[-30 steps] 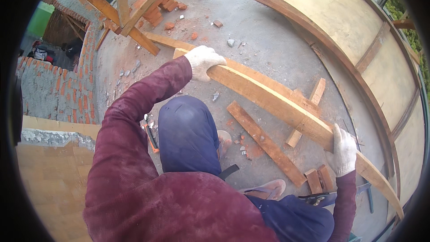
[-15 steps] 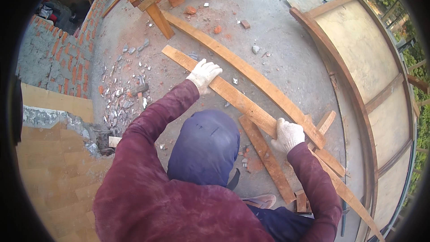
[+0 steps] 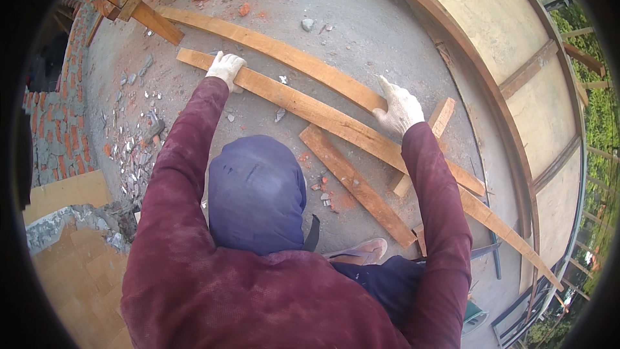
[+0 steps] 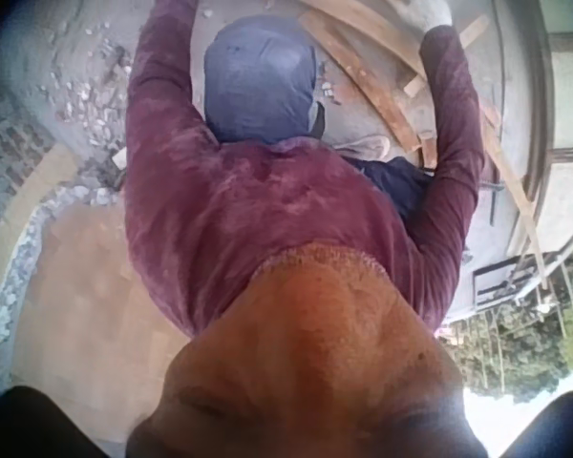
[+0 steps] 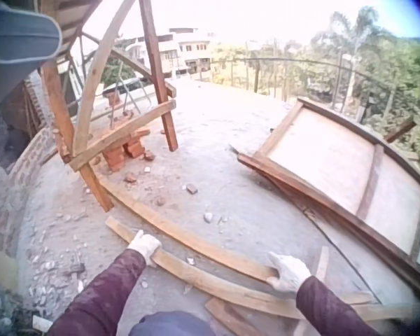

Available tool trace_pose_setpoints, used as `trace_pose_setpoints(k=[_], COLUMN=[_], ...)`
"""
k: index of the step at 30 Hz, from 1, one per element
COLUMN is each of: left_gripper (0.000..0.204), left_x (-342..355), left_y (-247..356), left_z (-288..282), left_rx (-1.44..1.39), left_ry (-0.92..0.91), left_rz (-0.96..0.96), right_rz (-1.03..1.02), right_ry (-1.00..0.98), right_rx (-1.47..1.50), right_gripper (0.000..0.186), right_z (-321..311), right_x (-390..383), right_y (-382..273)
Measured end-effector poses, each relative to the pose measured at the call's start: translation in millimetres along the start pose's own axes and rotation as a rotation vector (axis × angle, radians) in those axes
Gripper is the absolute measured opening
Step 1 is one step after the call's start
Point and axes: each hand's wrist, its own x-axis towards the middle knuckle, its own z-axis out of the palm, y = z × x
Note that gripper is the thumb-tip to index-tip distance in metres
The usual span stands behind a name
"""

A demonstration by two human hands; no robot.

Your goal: The person measures a wooden plank with a tape measure and marks it, then uses a hand saw to cut the plank into smaller pieces on a rooftop construction site.

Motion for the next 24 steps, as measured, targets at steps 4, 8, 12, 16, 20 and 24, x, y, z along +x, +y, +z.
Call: trace_pose_setpoints(k=[4,8,12,16,20,24], left_gripper=[0.103,0.115,0.125,0.101,0.061,0.065], left_x=[-15,-7,4,36,24,-10], left_y=[10,28,43,59,156,230], left_z=[-13,-61,-113,-128,-161,-143], left_rx=[0.026,-0.197,-0.022,-0.264,-0.122,-0.297], left_ry=[-0.069,0.368,0.33,0.317,0.179,0.112], left_rz=[-0.098,-0.008,0.12,0.481,0.634,0.789], right_rz=[-0.05,-0.048,-0.041,0.036,0.212,0.29], right_ry=[-0.089,0.044,0.075,0.066,0.062,0.107], right_rx=[-0.005,-0.069,-0.007,0.005,-0.003,-0.113], right_gripper=[0.09,0.066,0.049,0.055,0.055,0.053], right_z=[8,-1,-103,-153,-143,-108], right_x=[-4,-14,-72,-158,-246,-310], right_y=[-14,3,-2,32,80,156])
